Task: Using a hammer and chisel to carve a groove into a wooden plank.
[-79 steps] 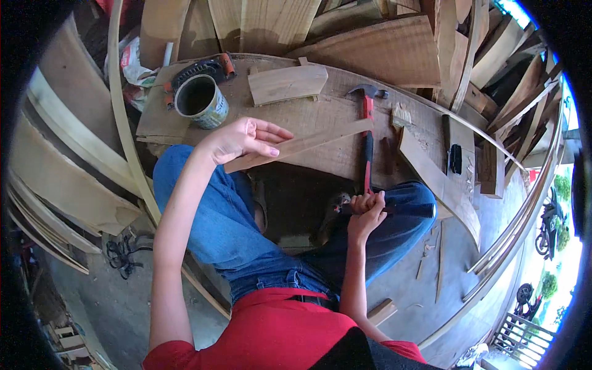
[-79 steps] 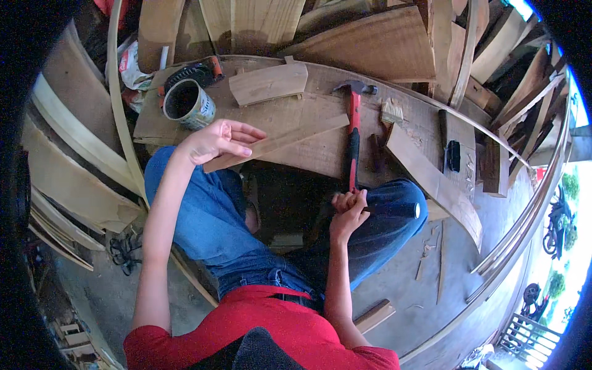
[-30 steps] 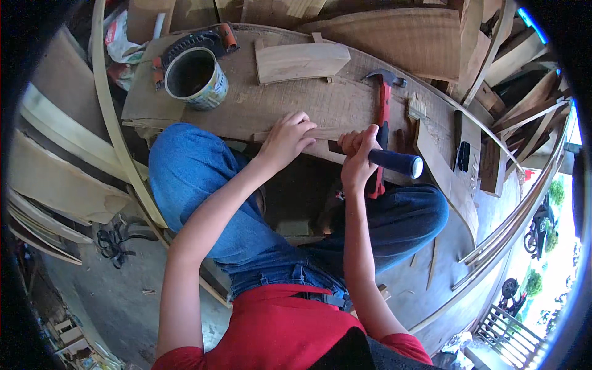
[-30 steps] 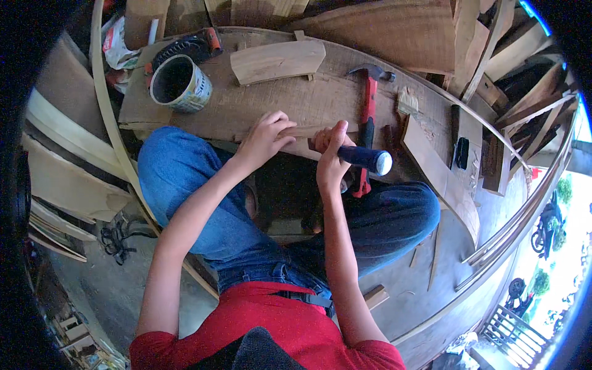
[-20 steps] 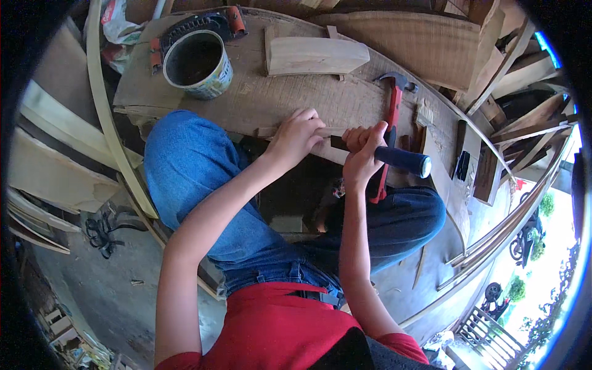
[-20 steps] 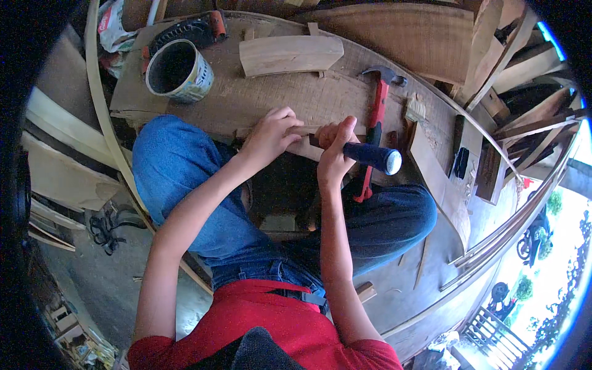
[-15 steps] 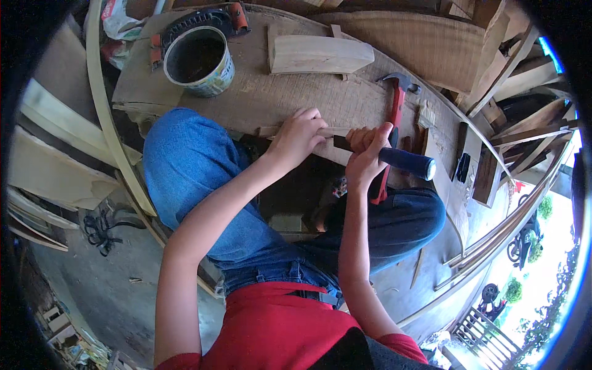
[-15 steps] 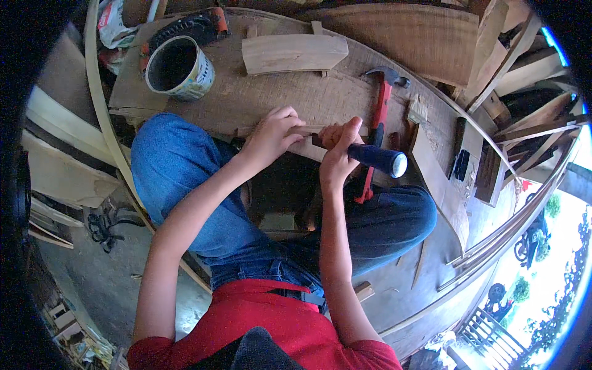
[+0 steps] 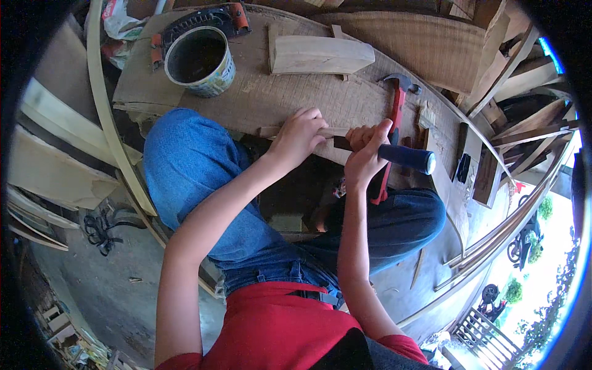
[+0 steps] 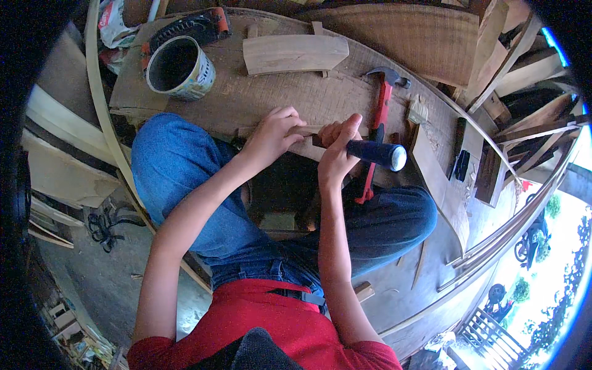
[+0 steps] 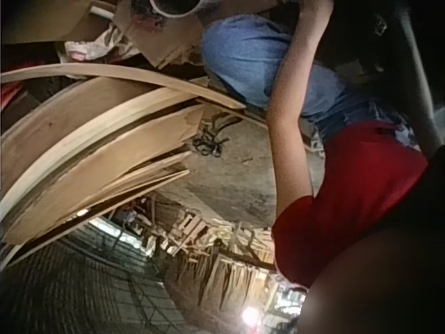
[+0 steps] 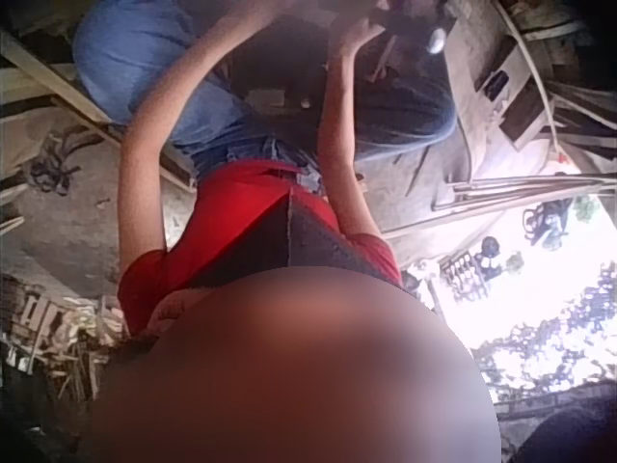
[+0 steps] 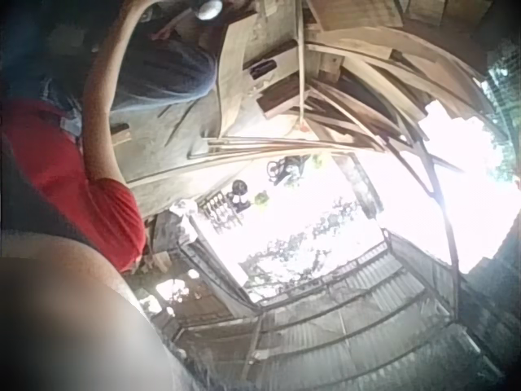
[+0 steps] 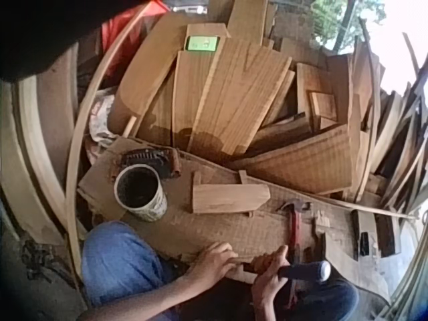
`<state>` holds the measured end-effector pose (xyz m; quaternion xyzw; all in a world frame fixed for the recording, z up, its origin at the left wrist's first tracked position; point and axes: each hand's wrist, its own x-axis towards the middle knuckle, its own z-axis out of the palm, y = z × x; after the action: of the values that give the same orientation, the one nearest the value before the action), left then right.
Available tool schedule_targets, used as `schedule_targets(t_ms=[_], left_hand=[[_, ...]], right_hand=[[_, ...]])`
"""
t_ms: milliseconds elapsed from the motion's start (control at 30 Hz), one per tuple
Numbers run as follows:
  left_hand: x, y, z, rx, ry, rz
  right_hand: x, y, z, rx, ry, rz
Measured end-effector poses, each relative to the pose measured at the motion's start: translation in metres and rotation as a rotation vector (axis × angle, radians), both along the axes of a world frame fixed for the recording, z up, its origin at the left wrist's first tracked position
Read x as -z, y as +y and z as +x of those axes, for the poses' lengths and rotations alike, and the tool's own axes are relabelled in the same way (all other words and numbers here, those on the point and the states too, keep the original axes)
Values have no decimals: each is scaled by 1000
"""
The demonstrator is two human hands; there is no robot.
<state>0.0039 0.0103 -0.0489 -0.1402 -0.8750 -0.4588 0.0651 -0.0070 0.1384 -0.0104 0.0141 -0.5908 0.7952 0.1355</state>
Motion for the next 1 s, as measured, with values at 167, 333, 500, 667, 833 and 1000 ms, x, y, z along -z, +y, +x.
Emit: schedule_targets(t_ms=[167,333,500,667,833,1000], left_hand=[[4,0,-1,-9,22,6],[-16,-2,-6,0,-45,221],[-112,23,-6,316,142,548],[-113,63,-9,233,102,518],[-107,57,-6,175,174,526],[-113,51,-3,132,104,470]], right_hand=[[0,-3,-3,24,-36,9],[-1,-11,0,56,6,10],[26,16,1,-58,-192,-68],[6,18,3,-190,-5,183],[-11,26,5,-261,137,460],[-10,99,-2,-26,123,1248]])
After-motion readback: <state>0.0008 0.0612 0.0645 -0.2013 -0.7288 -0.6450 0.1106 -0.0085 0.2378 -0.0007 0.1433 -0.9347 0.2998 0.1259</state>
